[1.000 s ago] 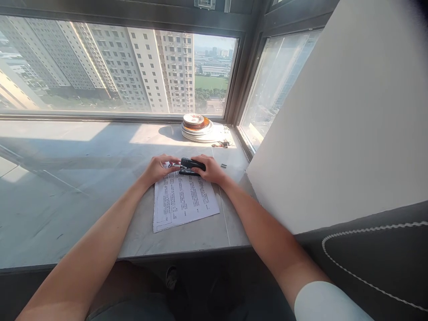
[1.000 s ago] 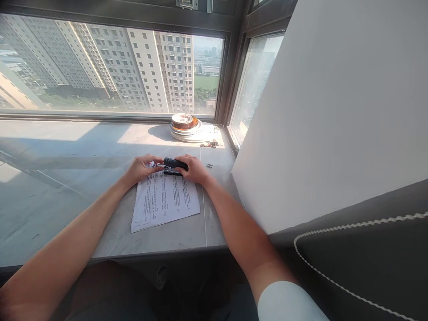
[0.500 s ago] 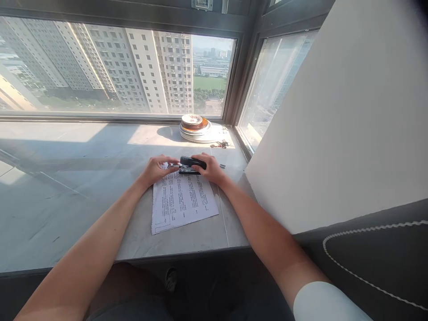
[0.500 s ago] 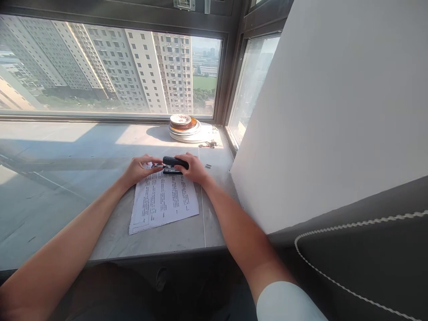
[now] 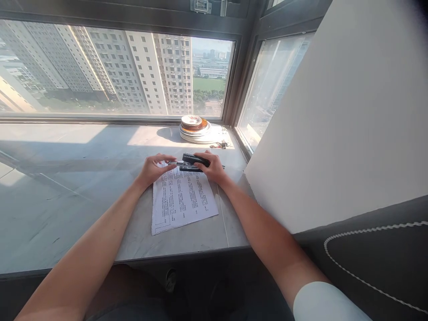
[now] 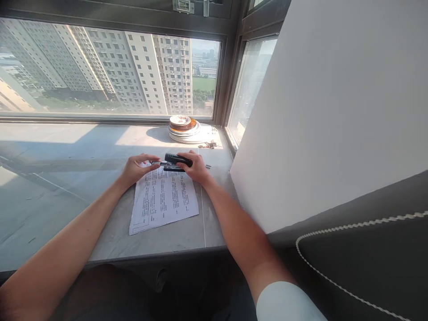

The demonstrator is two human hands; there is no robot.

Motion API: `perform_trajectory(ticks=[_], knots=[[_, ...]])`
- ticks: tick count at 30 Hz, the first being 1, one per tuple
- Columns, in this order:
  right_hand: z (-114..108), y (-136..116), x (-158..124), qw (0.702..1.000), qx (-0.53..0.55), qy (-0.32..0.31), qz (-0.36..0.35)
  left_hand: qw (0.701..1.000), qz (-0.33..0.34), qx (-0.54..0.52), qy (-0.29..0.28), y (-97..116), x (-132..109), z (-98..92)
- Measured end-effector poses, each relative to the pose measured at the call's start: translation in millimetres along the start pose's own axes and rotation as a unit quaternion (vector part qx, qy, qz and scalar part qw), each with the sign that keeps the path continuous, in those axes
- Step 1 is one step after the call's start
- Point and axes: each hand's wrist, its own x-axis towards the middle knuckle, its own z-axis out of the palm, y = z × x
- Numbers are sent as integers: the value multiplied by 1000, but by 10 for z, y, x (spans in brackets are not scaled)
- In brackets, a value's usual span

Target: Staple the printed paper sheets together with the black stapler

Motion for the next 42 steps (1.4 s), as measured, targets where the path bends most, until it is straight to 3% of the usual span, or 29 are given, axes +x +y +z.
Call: perform_trajectory(ticks=[22,29,42], knots=[[-90,89,3,1000,13,15,9,997,-19,-52,45,85,-1,-36],[2,-83,8,997,16,-66,-23,998,-44,-54,-4,141,-7,87],[151,-251,3,997,-18,-63,-36,994,-58,-82,-29,149,4,87]])
